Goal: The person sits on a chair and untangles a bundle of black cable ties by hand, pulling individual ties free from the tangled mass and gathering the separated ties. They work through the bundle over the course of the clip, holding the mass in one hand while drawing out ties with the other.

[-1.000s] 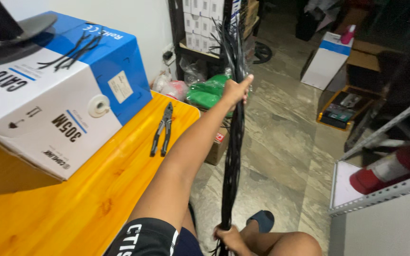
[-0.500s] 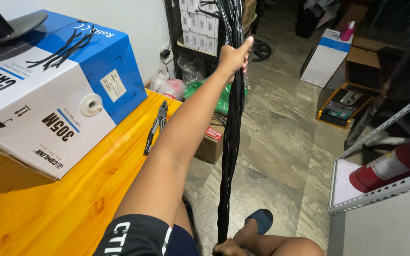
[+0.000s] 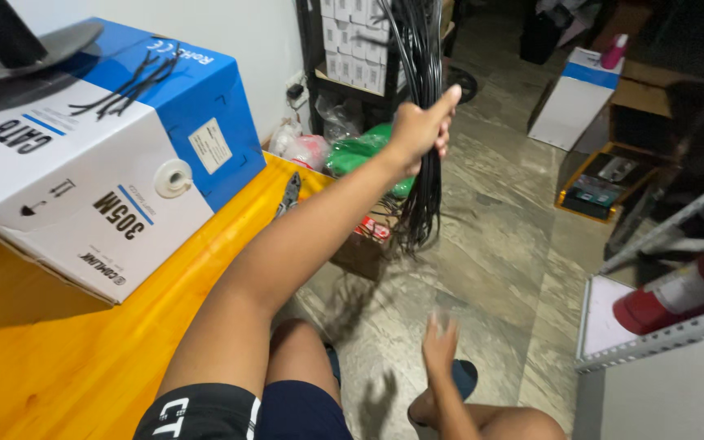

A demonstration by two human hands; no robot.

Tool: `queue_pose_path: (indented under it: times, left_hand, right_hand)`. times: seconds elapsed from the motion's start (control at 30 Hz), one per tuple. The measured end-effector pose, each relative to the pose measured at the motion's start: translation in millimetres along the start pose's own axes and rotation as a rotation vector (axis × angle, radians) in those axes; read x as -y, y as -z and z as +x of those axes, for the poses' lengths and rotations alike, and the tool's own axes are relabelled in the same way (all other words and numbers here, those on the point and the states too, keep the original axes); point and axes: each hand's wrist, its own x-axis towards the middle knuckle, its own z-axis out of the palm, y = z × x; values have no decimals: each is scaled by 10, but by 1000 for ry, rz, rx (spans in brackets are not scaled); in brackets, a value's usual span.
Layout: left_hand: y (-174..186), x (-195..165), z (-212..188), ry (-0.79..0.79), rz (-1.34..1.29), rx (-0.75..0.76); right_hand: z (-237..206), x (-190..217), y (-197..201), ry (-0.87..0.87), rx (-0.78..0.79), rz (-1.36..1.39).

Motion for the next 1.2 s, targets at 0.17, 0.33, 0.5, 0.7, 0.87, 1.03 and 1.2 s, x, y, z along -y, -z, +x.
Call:
queue_pose_path:
  times: [0.17,0.33,0.5,0.7,0.87,1.03,1.2]
  left_hand:
    - [-180,271,-146,12,-15,-15]
    - [-189,301,-173,0,82,-35]
    - [-127,327,-86,46,135,-60]
    - [-66,258,52,74,54,-114]
    - [-51,218,50,69,52,-112]
    - [-38,145,146,55,8,-97]
    - [122,142,155,91,-60,38]
  right_hand:
    - [922,1329,11,574,-55,346]
    - [1071,2006,-27,293,82,348]
    - [606,1285,-276,126,108,135]
    - [-518,215,-230,-77,348,74]
    - [-963,-194,42,-410,688,93]
    - [-974,-316,251,-504,889,-246]
    - [-819,-339,150,-518,708,-426]
